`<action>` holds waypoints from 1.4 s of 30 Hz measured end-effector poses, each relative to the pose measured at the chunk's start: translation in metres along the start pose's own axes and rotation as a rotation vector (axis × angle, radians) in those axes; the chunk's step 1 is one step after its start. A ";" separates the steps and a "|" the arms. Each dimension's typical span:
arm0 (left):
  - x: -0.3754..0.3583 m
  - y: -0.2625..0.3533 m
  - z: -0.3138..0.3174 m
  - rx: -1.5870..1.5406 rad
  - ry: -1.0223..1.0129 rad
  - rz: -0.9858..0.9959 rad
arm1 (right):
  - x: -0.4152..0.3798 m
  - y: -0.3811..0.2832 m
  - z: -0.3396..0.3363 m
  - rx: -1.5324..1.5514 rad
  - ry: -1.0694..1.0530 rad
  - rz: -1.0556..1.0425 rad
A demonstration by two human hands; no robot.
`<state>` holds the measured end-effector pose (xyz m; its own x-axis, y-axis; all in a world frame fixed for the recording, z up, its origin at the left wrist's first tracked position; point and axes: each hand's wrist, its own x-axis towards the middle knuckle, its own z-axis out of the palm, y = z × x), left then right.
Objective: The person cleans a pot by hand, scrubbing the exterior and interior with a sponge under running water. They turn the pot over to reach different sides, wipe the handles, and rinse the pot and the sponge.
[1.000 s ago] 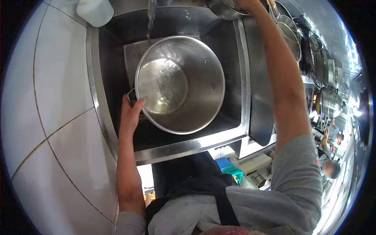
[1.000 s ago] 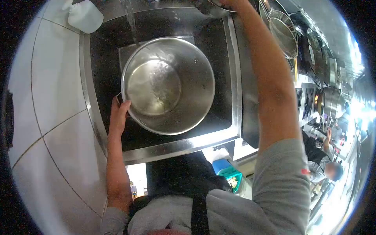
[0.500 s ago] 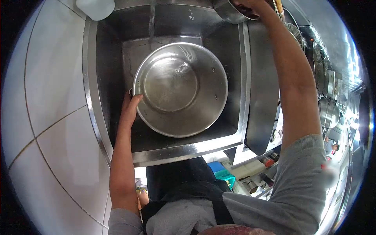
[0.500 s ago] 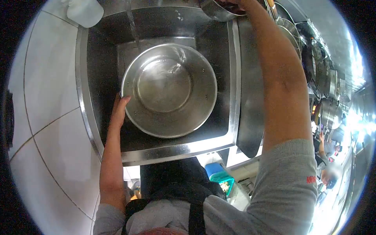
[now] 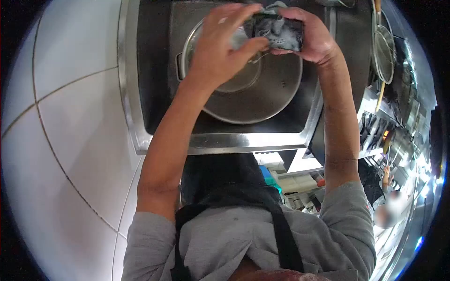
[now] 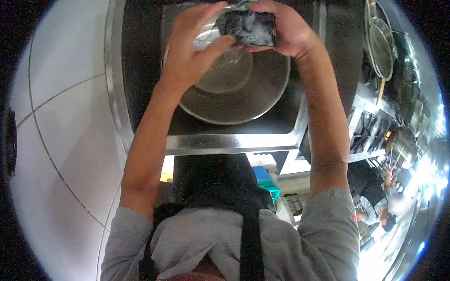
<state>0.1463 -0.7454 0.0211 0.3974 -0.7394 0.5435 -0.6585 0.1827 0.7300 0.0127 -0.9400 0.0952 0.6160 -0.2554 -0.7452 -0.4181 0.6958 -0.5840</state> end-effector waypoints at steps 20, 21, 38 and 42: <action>-0.119 -0.067 -0.021 0.321 -0.198 -1.010 | 0.045 0.283 0.013 -1.535 -0.236 0.215; -0.113 -0.067 -0.021 0.365 -0.394 -1.063 | 0.035 0.254 0.016 -1.620 -0.343 0.434; -0.112 -0.101 -0.026 0.166 -0.230 -0.845 | 0.115 0.314 -0.114 -1.641 -0.072 -0.014; -0.114 -0.108 -0.026 0.194 -0.247 -0.733 | 0.086 0.294 -0.061 -1.379 -0.182 -0.024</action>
<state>0.1887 -0.6639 -0.1087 0.6343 -0.7539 -0.1710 -0.3927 -0.5047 0.7688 -0.0979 -0.7990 -0.1605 0.6651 -0.0934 -0.7409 -0.6543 -0.5509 -0.5180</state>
